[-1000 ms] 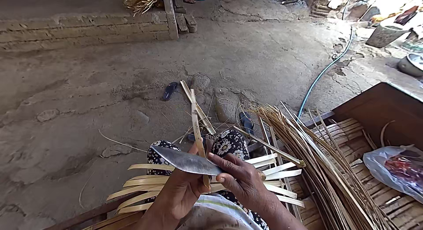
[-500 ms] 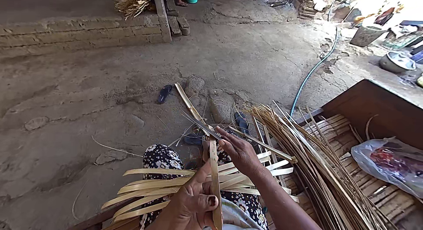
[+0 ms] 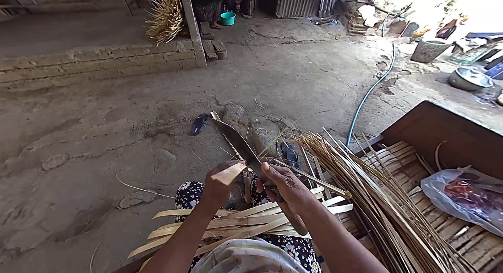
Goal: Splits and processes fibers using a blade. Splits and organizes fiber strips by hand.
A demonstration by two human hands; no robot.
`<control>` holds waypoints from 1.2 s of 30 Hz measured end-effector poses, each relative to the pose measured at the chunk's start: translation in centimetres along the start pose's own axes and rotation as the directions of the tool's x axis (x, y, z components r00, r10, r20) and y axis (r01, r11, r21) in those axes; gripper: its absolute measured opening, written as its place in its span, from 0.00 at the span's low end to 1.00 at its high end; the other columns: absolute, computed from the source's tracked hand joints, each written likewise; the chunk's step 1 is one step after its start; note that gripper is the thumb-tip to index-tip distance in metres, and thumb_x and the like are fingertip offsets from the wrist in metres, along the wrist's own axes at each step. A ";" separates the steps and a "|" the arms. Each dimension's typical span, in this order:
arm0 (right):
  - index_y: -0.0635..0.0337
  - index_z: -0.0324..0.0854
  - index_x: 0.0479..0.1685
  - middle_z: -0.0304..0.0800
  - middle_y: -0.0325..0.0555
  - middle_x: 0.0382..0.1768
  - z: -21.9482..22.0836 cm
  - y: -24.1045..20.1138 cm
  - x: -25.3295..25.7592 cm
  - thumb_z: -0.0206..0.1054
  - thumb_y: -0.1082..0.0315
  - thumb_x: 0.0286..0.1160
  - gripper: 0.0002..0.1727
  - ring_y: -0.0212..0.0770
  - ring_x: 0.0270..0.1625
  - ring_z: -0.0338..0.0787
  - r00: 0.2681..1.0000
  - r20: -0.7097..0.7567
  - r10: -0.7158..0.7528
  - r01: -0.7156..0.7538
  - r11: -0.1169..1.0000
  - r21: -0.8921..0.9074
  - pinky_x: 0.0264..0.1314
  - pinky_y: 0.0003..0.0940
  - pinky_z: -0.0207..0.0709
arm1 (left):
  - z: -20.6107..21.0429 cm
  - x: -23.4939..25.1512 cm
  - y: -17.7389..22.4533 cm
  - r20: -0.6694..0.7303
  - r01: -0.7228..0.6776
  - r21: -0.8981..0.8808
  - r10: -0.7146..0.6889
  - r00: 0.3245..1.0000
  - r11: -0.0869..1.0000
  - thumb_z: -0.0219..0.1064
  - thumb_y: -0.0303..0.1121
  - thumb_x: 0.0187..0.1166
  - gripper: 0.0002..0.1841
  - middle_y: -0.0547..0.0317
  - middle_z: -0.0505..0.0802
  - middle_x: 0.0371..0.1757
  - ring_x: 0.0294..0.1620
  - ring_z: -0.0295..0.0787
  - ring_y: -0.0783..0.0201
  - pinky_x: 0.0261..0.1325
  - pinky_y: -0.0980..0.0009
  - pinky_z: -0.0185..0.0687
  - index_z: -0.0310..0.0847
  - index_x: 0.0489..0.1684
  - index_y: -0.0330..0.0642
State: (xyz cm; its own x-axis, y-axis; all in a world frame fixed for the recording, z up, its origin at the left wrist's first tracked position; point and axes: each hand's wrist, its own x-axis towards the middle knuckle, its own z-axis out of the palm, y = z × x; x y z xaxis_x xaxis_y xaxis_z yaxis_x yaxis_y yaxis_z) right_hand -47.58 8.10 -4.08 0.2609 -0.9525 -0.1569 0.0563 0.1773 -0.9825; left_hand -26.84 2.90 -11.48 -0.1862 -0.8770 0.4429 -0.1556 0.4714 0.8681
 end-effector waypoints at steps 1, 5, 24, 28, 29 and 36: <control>0.58 0.84 0.46 0.89 0.38 0.29 0.0 0.0 -0.1 0.47 0.48 0.94 0.25 0.25 0.17 0.76 1.000 0.011 0.001 -0.001 1.000 0.017 0.19 0.17 0.69 | 0.1 0.0 -0.1 -0.015 -0.029 -0.031 0.029 0.999 0.999 0.75 0.27 0.75 0.08 0.58 0.96 0.50 0.56 0.93 0.71 0.65 0.73 0.87 0.93 0.47 0.37; 0.59 0.82 0.48 0.89 0.41 0.30 0.0 0.1 -0.4 0.45 0.47 0.94 0.27 0.27 0.18 0.77 0.999 0.042 0.020 -0.023 0.996 0.084 0.18 0.18 0.70 | -0.3 -0.3 0.0 0.061 -0.099 0.030 0.097 0.993 0.995 0.75 0.31 0.75 0.12 0.55 0.94 0.55 0.60 0.90 0.70 0.69 0.72 0.85 0.91 0.52 0.36; 0.57 0.83 0.63 0.89 0.34 0.33 0.9 -0.2 -0.5 0.52 0.51 0.93 0.22 0.25 0.17 0.76 0.992 -0.128 0.011 -0.045 0.962 -0.270 0.18 0.21 0.72 | -3.0 1.6 1.9 -0.214 -0.110 0.094 0.128 0.968 0.989 0.70 0.25 0.79 0.06 0.58 0.92 0.43 0.41 0.92 0.74 0.48 0.78 0.92 0.86 0.46 0.30; 0.53 0.80 0.70 0.88 0.35 0.35 2.2 0.5 -0.6 0.55 0.57 0.92 0.18 0.28 0.25 0.82 0.999 -0.020 0.030 -0.035 0.828 -0.560 0.30 0.28 0.78 | -3.1 1.8 1.6 -0.236 -0.122 0.128 0.149 0.960 0.984 0.71 0.25 0.77 0.06 0.57 0.92 0.43 0.42 0.92 0.72 0.47 0.76 0.92 0.87 0.44 0.32; 0.52 0.79 0.71 0.89 0.37 0.36 2.3 0.9 -0.5 0.55 0.57 0.92 0.18 0.31 0.28 0.84 1.000 -0.017 0.023 -0.029 0.789 -0.613 0.35 0.31 0.80 | -3.2 1.7 1.5 -0.234 -0.120 0.134 0.149 0.961 0.984 0.71 0.25 0.78 0.05 0.57 0.92 0.43 0.42 0.93 0.72 0.48 0.76 0.93 0.87 0.44 0.33; 0.55 0.76 0.72 0.91 0.55 0.45 3.3 1.9 0.3 0.49 0.58 0.95 0.19 0.56 0.53 0.92 0.975 -0.038 0.218 -0.146 0.504 -0.852 0.59 0.57 0.81 | -4.1 1.9 2.3 -0.276 -0.143 0.138 0.177 0.945 0.980 0.69 0.25 0.79 0.05 0.60 0.92 0.42 0.41 0.92 0.73 0.48 0.75 0.93 0.86 0.44 0.32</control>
State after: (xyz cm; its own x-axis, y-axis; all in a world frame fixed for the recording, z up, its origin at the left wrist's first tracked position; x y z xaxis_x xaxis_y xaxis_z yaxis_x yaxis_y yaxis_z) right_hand -44.23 8.96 -5.66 0.2302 -0.8998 -0.3707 -0.8302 0.0171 -0.5572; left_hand -23.57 1.92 -7.77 0.0646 -0.7708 0.6337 -0.2599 0.6001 0.7565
